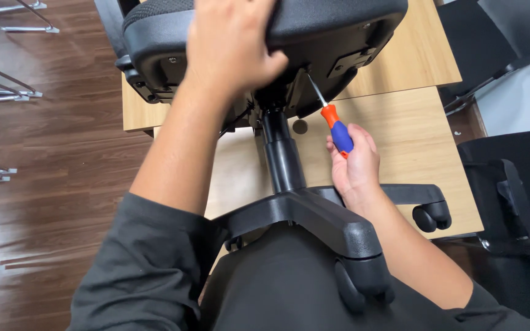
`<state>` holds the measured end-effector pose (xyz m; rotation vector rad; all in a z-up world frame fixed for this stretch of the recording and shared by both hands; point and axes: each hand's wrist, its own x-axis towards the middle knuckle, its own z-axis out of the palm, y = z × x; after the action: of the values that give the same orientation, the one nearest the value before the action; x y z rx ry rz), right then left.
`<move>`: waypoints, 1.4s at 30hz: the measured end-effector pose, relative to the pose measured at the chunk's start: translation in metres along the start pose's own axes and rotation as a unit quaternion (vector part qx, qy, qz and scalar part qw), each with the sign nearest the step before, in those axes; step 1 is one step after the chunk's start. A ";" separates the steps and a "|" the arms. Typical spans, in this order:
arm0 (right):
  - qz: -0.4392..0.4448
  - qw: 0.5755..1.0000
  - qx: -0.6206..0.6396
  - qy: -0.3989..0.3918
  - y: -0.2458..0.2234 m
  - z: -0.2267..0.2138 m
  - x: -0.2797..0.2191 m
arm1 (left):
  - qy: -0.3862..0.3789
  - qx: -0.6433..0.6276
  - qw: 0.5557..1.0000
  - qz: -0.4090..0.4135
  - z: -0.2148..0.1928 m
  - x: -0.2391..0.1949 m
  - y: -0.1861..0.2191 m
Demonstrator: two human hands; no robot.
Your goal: The person works on an office chair placed upside down on a table, using a screwdriver to unscrew the fasteners securing the seat to the chair base mechanism. They hold the seat steady with one hand while driving the screwdriver with the other, and removed screws accumulate on the table beside the chair.
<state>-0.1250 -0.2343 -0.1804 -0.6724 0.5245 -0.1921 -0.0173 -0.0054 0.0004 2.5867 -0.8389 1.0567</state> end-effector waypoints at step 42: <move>0.158 0.928 -0.198 -0.273 -0.023 -0.019 -0.019 | 0.080 -0.617 0.553 -0.554 0.113 -0.085 0.043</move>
<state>-0.1507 -0.2560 -0.1706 -0.9798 0.1213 0.4119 -0.0271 -0.0500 -0.1397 1.1639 0.2492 0.0661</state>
